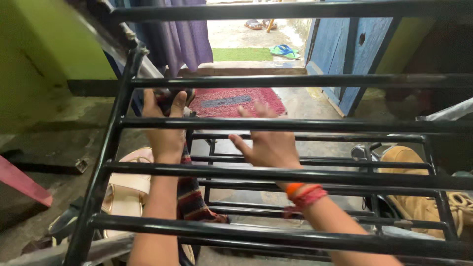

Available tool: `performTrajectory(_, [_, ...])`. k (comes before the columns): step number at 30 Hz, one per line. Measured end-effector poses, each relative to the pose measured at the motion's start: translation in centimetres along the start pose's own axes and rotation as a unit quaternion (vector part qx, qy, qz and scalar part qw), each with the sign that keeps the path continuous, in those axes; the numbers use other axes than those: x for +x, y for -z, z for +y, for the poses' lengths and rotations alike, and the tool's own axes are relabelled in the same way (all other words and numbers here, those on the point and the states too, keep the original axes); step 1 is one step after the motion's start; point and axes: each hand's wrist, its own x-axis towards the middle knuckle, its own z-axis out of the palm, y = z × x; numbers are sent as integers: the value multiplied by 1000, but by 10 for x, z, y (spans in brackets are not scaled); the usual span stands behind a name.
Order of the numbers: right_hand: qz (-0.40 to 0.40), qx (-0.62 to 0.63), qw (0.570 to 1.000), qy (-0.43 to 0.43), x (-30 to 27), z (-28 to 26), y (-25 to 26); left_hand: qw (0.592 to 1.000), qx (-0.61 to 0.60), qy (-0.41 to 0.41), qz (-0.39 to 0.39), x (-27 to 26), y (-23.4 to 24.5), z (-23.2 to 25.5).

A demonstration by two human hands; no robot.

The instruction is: The person wipes the metal bars of a shoe rack using a cloth. They systematically clean each horizontal bar and the vertical supports of the rack.

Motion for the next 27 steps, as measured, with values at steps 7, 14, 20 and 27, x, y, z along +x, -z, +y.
performTrajectory(7, [-286, 21, 944, -161, -14, -4, -6, 980, 186, 47, -46, -8, 5, -15])
performTrajectory(14, [-213, 19, 972, -101, -11, -5, -1, 944, 261, 185, -79, -17, 13, -29])
performTrajectory(20, [-188, -4, 980, -58, -15, -9, 9, 986, 148, 27, 67, -10, 1, 43])
performTrajectory(27, [-160, 33, 984, -72, -17, -8, 7, 993, 21, -68, 96, 26, -5, 77])
